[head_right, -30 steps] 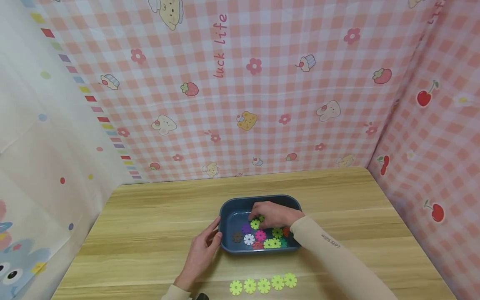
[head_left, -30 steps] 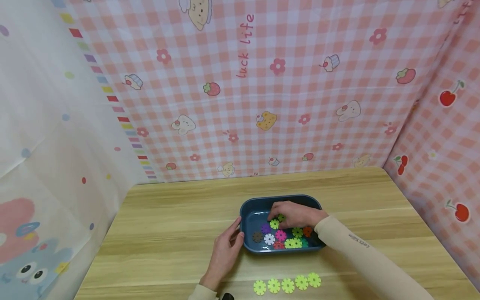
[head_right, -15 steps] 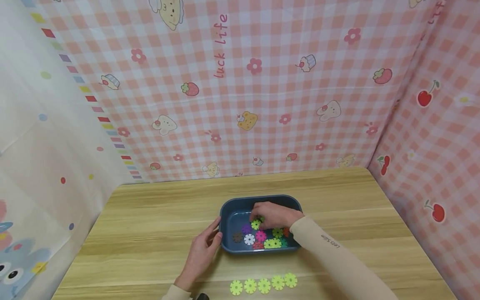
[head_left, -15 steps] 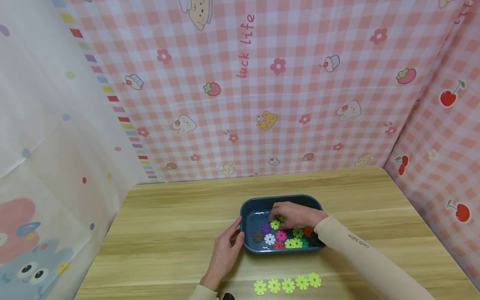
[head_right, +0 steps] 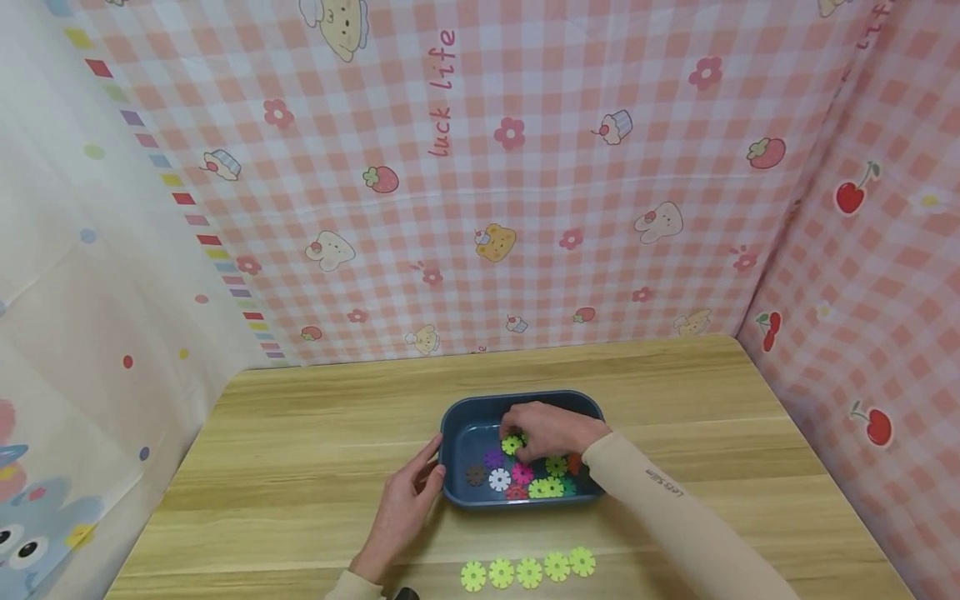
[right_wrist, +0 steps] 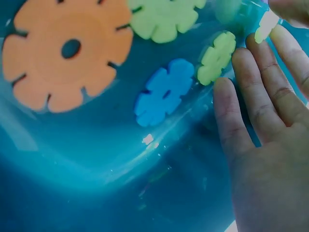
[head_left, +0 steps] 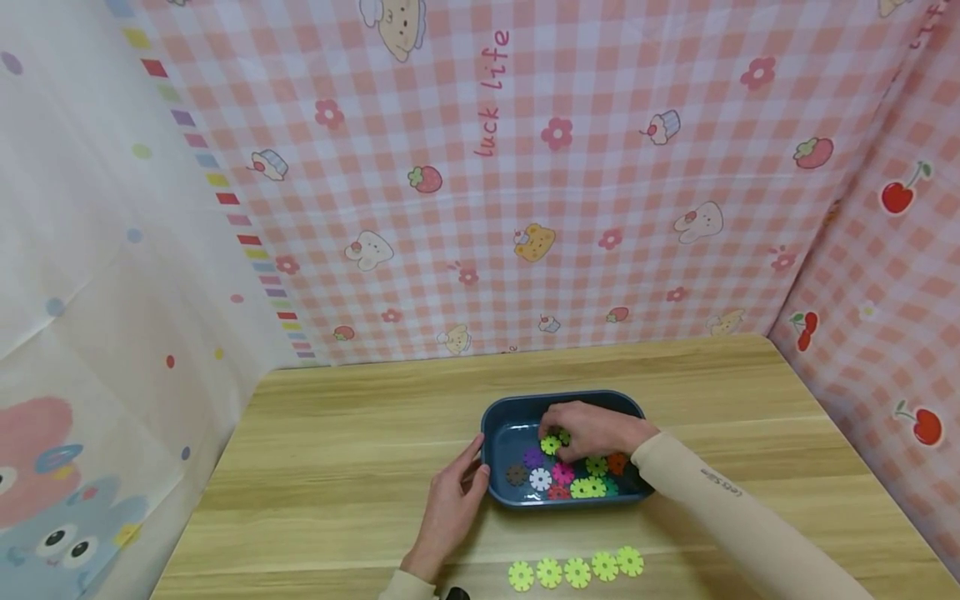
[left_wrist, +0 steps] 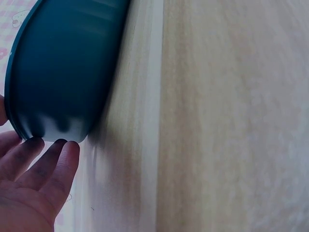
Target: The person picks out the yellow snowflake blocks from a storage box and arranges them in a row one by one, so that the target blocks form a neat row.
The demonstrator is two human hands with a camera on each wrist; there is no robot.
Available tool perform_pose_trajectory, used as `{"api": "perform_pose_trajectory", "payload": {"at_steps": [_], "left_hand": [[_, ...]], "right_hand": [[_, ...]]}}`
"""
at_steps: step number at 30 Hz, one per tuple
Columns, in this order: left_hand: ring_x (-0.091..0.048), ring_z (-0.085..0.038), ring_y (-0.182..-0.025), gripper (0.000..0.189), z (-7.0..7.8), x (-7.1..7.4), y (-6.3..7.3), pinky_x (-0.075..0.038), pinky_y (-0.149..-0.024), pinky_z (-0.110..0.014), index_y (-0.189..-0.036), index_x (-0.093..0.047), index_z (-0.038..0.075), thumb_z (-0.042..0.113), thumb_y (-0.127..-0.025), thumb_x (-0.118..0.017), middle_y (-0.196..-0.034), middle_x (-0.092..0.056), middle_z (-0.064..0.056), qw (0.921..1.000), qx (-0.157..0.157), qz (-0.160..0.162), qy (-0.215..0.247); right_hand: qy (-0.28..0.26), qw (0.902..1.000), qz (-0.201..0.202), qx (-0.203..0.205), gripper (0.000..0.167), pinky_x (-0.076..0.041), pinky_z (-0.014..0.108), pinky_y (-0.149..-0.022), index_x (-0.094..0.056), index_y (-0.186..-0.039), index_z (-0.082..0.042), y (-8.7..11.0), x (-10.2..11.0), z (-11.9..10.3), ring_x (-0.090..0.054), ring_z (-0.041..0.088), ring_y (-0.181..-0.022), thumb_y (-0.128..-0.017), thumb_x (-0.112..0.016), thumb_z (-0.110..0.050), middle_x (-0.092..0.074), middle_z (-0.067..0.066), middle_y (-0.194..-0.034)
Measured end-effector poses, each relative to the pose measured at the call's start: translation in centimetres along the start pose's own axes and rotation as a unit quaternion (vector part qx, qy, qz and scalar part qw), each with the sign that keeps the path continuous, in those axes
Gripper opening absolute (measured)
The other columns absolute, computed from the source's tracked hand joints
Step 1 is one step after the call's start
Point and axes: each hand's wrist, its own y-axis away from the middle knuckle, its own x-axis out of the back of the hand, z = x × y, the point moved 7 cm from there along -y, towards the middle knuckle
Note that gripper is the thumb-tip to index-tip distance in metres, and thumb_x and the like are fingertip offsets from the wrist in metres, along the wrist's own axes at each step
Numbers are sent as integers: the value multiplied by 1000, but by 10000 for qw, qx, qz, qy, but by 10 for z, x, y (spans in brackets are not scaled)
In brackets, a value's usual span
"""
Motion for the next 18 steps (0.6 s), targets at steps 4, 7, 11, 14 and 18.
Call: {"api": "perform_pose_trajectory", "payload": {"at_steps": [4, 7, 11, 14, 18], "left_hand": [[-63, -34, -126, 47, 0, 0, -1, -57, -99, -36, -154, -50, 8, 13, -107, -56, -150, -54, -20, 10000, 43, 9, -14], [-63, -34, -127, 47, 0, 0, -1, -57, -99, -36, -154, -50, 8, 13, -107, -56, -150, -54, -19, 10000, 51, 33, -38], [-63, -34, -127, 47, 1, 0, -1, -57, -99, -36, -154, -50, 8, 12, -107, -56, -151, -54, -19, 10000, 61, 49, -58], [-63, -35, -126, 47, 1, 0, 0, -57, -99, -36, -154, -50, 8, 12, -107, -56, -151, -54, -20, 9999, 58, 51, -66], [-63, -35, -127, 47, 1, 0, 0, -57, -99, -36, -154, -50, 8, 12, -107, -56, -151, -53, -20, 9999, 48, 44, -83]], "right_hand": [[-74, 9999, 110, -16, 30, -58, 38, -96, -73, -118, -13, 3, 6, -1, -61, 13, -103, -89, -78, -16, -65, -4, -116], [-121, 9998, 170, -51, 30, -58, 37, -94, -73, -120, -14, 5, 10, -2, -61, 14, -104, -90, -78, -17, -64, -4, -117], [-115, 9997, 218, -90, 31, -57, 36, -95, -74, -121, -15, 7, 15, -2, -60, 13, -103, -91, -77, -20, -64, -5, -117], [-62, 9996, 253, -67, 31, -57, 37, -95, -74, -122, -14, 8, 18, -2, -60, 12, -103, -92, -78, -21, -65, -5, -117], [-6, 9996, 269, -55, 34, -57, 39, -95, -73, -126, -12, 9, 22, -3, -61, 13, -103, -94, -77, -22, -65, -5, -116]]}}
